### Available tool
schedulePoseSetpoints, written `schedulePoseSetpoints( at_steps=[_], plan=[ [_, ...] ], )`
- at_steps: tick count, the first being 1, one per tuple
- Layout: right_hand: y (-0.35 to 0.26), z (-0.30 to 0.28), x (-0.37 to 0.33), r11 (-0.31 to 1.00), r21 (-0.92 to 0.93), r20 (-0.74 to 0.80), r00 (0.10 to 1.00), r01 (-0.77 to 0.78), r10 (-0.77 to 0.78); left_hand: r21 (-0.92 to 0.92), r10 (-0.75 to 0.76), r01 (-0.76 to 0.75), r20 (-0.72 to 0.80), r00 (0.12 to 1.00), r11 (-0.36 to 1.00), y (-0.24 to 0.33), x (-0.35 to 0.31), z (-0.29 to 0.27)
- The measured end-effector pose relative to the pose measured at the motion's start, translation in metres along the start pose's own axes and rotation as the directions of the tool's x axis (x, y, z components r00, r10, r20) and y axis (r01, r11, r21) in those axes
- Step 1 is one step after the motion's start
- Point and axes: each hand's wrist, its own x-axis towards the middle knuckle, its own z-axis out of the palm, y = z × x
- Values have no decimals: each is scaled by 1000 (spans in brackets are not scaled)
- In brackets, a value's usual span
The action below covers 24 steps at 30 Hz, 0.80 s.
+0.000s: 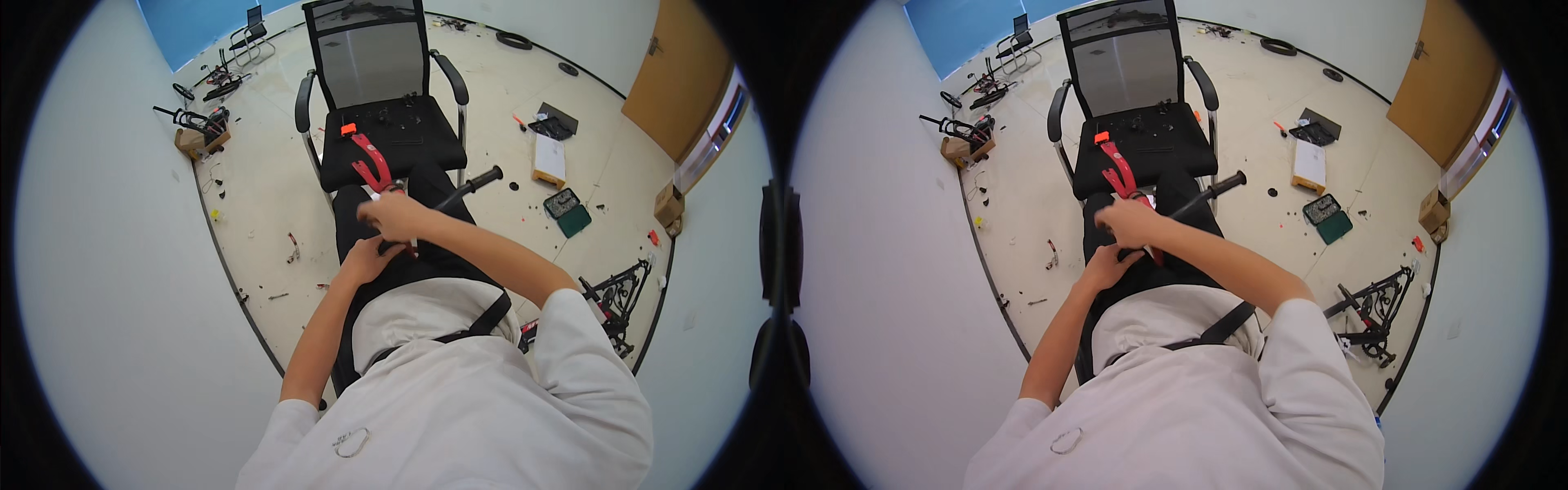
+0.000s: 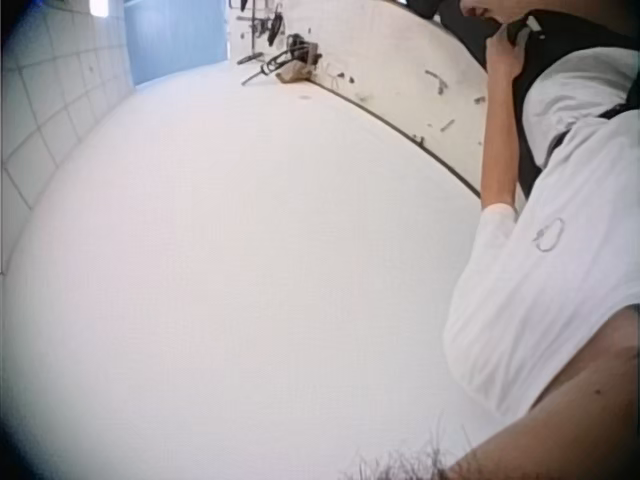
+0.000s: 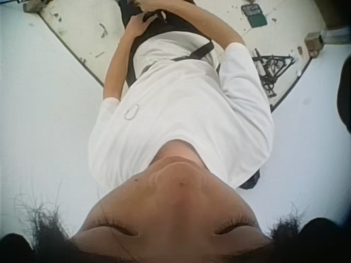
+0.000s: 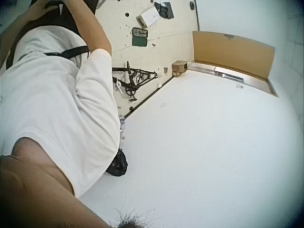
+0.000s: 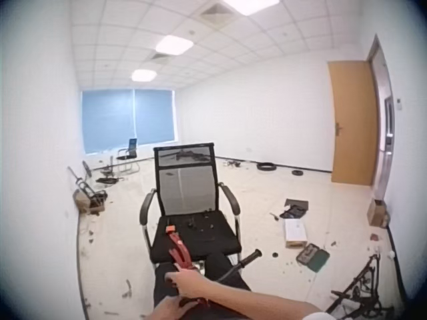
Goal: The person assembles a bicycle handlebar by attaching a black grip to a red fork stem and tightening it with an Allen key. They repeatedly adjust the grip and tighten the bolt while seated.
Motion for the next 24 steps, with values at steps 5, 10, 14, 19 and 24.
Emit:
schedulePoseSetpoints(
  at_steps=[5, 10, 14, 19, 24],
  plan=[
    [-19, -3, -82, 978, -118, 10, 985, 174, -174, -102, 197, -199, -29, 980, 975, -24, 5, 26],
    [-5, -27, -146, 947, -185, 89, 964, 262, -250, -7, 69, -69, 33, 997, 998, 2, 1, 6],
    [18, -52, -165, 965, -128, -25, 972, 228, -233, -6, 45, -45, 12, 999, 999, 9, -1, 3],
    [21, -58, -171, 988, -19, -35, 987, 155, -156, 4, 82, -82, 17, 997, 997, 12, 2, 7],
    [45, -75, -177, 1000, 17, -79, 997, 25, -24, -6, -20, 20, 34, 999, 1000, 11, -2, 4]
  ],
)
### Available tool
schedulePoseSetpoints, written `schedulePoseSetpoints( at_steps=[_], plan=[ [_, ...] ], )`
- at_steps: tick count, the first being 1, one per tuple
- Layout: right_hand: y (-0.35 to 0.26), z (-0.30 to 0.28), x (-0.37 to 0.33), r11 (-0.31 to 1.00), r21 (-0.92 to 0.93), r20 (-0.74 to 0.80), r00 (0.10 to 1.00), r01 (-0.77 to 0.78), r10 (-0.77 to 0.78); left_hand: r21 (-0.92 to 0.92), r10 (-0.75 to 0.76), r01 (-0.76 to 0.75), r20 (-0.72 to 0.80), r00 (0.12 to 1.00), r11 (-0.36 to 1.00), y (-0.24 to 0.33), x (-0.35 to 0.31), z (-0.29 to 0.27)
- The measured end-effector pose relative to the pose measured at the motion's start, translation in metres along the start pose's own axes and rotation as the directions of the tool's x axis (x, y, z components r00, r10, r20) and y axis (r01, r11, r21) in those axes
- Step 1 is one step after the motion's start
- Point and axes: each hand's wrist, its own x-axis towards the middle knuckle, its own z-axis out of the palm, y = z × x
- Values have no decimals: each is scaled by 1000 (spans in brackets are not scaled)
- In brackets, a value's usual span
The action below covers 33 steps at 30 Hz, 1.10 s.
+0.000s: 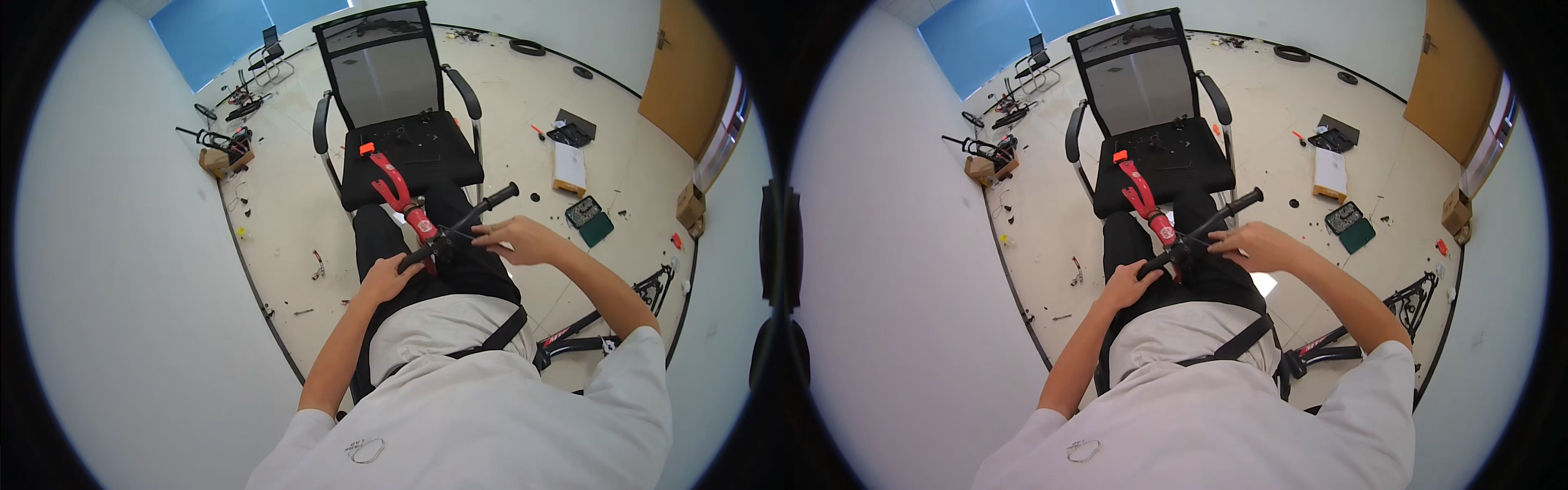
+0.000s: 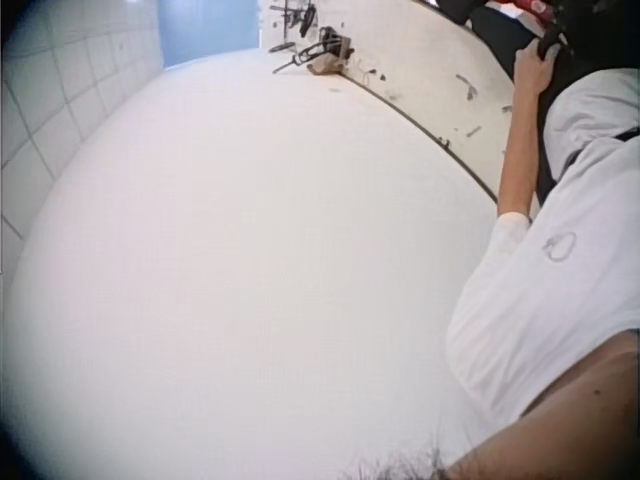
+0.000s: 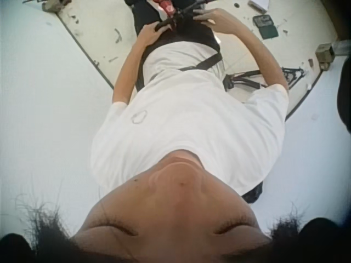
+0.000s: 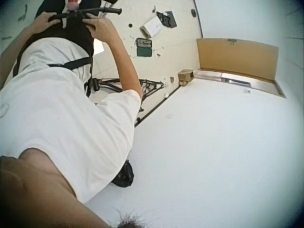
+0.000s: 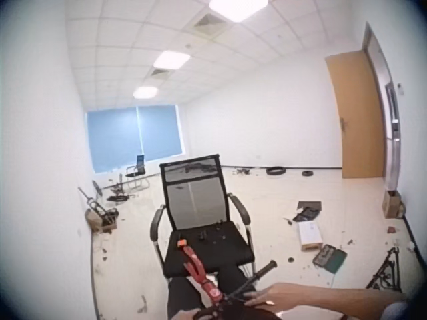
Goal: The person assembles a bicycle handlebar by attaching a black grip to a red fork stem and tightening it with an Allen key. They repeatedly adjust the grip and tighten the bolt while seated.
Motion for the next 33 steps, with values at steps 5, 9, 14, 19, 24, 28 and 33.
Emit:
schedulePoseSetpoints(
  at_steps=[5, 9, 14, 19, 24, 28, 33],
  plan=[
    [28, -11, 31, 989, -12, -51, 988, -145, 144, -31, -3, 2, -47, 999, 1000, -8, 2, -2],
    [60, -26, 79, 937, -302, -159, 979, -173, 129, -31, 48, -51, -89, 995, 998, -15, 2, -2],
    [63, -11, 151, 793, -608, -116, 992, -29, -53, 24, 87, -86, -58, 994, 996, -15, 1, -1],
    [16, 29, 187, 771, -637, -145, 985, -22, -92, 45, 81, -79, -31, 996, 996, -10, -3, -1],
    [-22, 54, 182, 909, -412, 85, 996, 61, -28, 110, 55, -55, 6, 998, 992, 5, -9, -5],
    [-33, 60, 157, 944, -320, 102, 994, 76, -45, 178, 117, -110, -26, 993, 978, -4, -8, 2],
    [-49, 55, 114, 982, -189, 234, 971, 0, 45, 66, 47, -50, 40, 998, 997, -1, 5, -3]
  ],
)
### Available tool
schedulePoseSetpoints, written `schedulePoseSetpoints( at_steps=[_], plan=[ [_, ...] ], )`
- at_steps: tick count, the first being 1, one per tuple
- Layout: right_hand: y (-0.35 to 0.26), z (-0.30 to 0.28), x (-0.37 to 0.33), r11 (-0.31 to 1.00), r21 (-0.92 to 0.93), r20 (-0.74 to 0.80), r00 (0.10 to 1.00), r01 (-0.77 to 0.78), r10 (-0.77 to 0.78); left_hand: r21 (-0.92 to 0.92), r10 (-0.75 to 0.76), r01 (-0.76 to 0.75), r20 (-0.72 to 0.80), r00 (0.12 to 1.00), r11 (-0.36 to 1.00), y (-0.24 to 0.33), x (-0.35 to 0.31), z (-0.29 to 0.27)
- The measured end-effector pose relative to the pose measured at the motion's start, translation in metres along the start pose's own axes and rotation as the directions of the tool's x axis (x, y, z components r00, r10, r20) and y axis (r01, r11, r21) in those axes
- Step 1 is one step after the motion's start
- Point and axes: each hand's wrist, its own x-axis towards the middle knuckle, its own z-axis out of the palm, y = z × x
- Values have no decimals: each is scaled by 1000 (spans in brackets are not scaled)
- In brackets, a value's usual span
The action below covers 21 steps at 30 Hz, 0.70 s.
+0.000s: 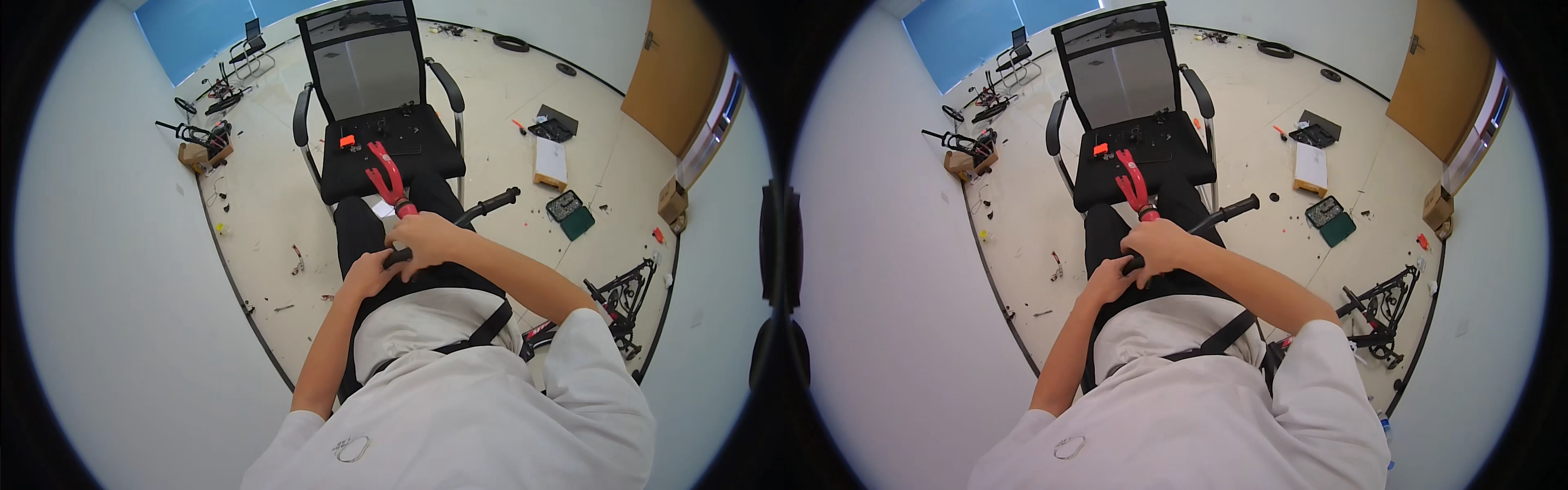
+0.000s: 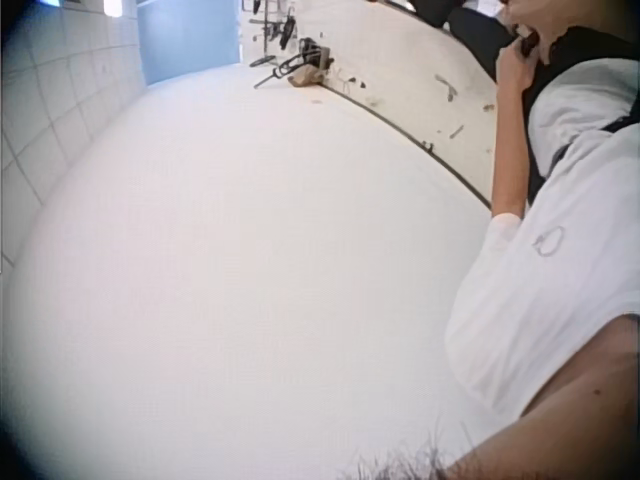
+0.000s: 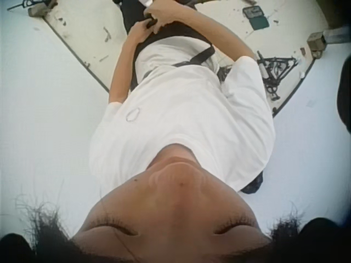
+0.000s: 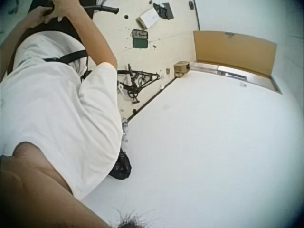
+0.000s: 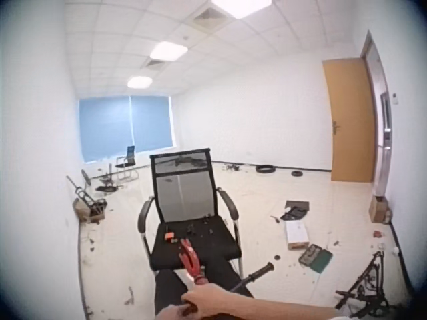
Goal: The person assembles a bicycle handlebar by attaching a black grip to a red fork stem and tightening it with an Allen key. They repeatedly adjust the grip and tighten the bolt while seated.
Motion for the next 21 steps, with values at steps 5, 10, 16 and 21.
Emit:
schedulePoseSetpoints(
  at_steps=[5, 10, 16, 21],
  plan=[
    [41, -7, -54, 996, -31, -169, 982, -88, 82, 0, -7, 7, -49, 999, 1000, -3, -4, 5],
    [92, -41, -50, 962, -236, -82, 989, -138, 122, 3, -44, 44, 21, 999, 999, 9, -4, -2],
    [110, -41, 27, 869, -480, -143, 988, -121, 58, 0, -10, 10, 16, 1000, 1000, 3, -3, 2],
    [69, -11, 77, 931, -363, -264, 963, -50, -52, 3, 2, -2, -22, 1000, 1000, 1, -11, 1]
  ],
)
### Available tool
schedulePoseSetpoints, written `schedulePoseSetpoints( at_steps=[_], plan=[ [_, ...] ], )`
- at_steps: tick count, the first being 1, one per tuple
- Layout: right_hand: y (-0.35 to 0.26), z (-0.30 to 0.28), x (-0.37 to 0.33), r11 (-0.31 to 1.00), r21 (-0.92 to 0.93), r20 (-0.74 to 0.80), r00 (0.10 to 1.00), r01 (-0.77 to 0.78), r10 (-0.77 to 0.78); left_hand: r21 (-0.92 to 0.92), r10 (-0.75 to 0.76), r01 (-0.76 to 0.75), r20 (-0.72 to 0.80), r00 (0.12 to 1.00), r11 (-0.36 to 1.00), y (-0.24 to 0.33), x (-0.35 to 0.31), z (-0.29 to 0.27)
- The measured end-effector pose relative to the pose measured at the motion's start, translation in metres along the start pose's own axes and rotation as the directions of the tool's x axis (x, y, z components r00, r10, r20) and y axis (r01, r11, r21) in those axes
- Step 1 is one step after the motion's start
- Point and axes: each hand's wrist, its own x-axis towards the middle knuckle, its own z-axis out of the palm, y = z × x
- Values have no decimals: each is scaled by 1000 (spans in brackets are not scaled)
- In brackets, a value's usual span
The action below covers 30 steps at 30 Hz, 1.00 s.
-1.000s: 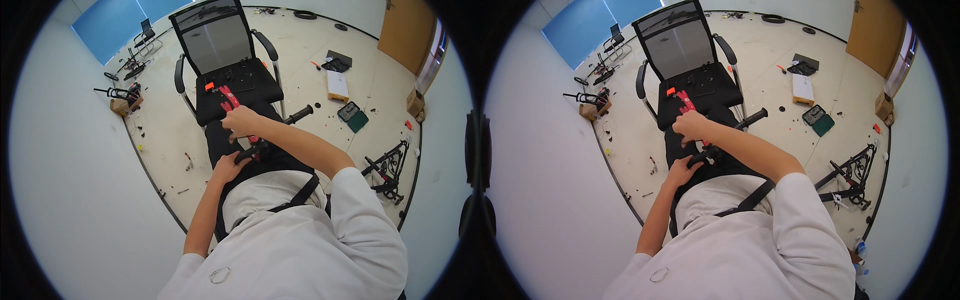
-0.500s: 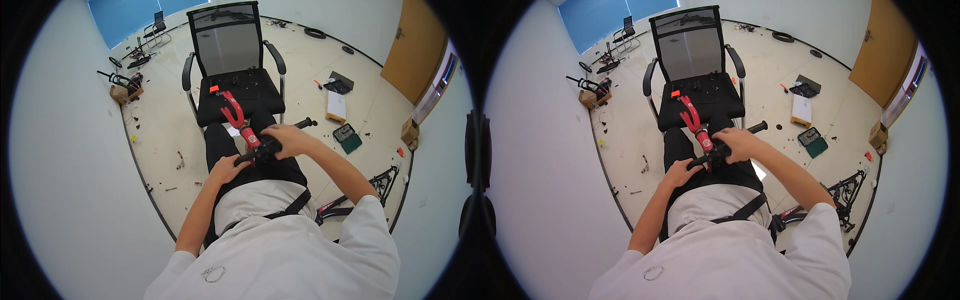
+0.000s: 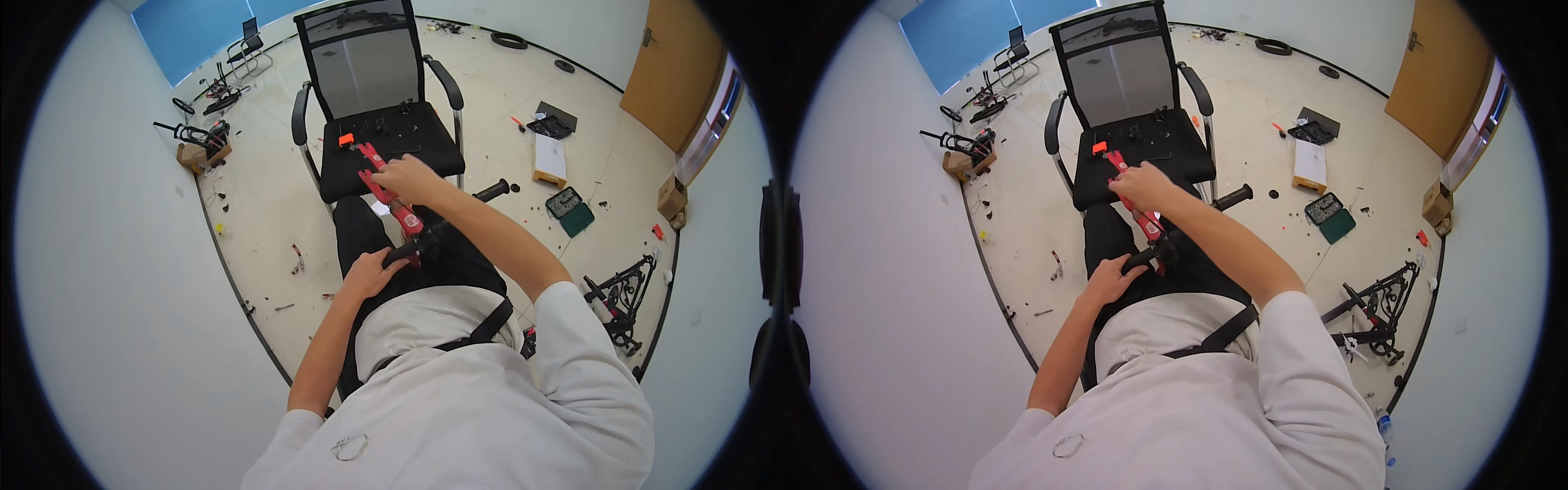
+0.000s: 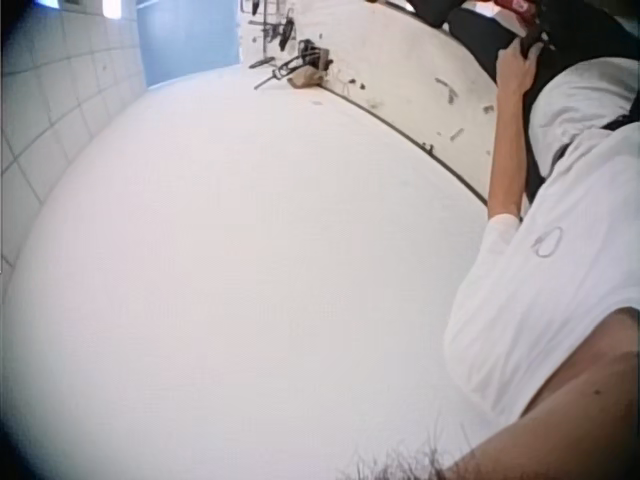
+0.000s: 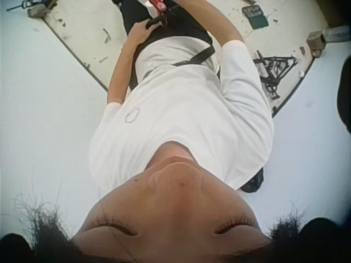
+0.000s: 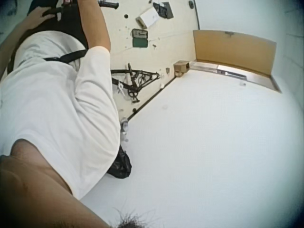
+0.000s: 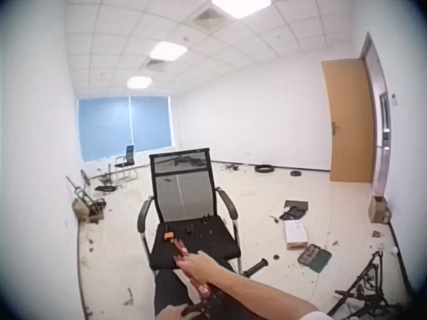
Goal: The person assembles a bicycle handlebar by attaching a black grip to a red fork stem and tightening it with an Allen key. They repeatedly adjust the grip and tighten the bolt while seated.
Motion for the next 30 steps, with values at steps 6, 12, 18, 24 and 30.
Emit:
schedulePoseSetpoints(
  at_steps=[6, 12, 18, 24, 30],
  plan=[
    [-55, -5, -1, 929, 344, 304, 952, -139, 30, 110, 62, -62, 5, 998, 992, -8, 5, 9],
    [-66, -26, -87, 935, 347, 249, 955, 67, -161, 46, -17, 15, 51, 999, 999, 0, 7, 0],
    [11, -59, -127, 984, -14, 247, 953, -177, 175, -37, -23, 23, 6, 1000, 999, -4, 3, 5],
    [61, -36, -66, 978, -187, 145, 982, -97, 125, -15, 57, -57, 1, 998, 998, 0, 9, 2],
    [12, 1, -4, 998, 5, -33, 997, -69, 69, 41, 41, -42, 5, 999, 998, -5, -1, 2]
  ],
)
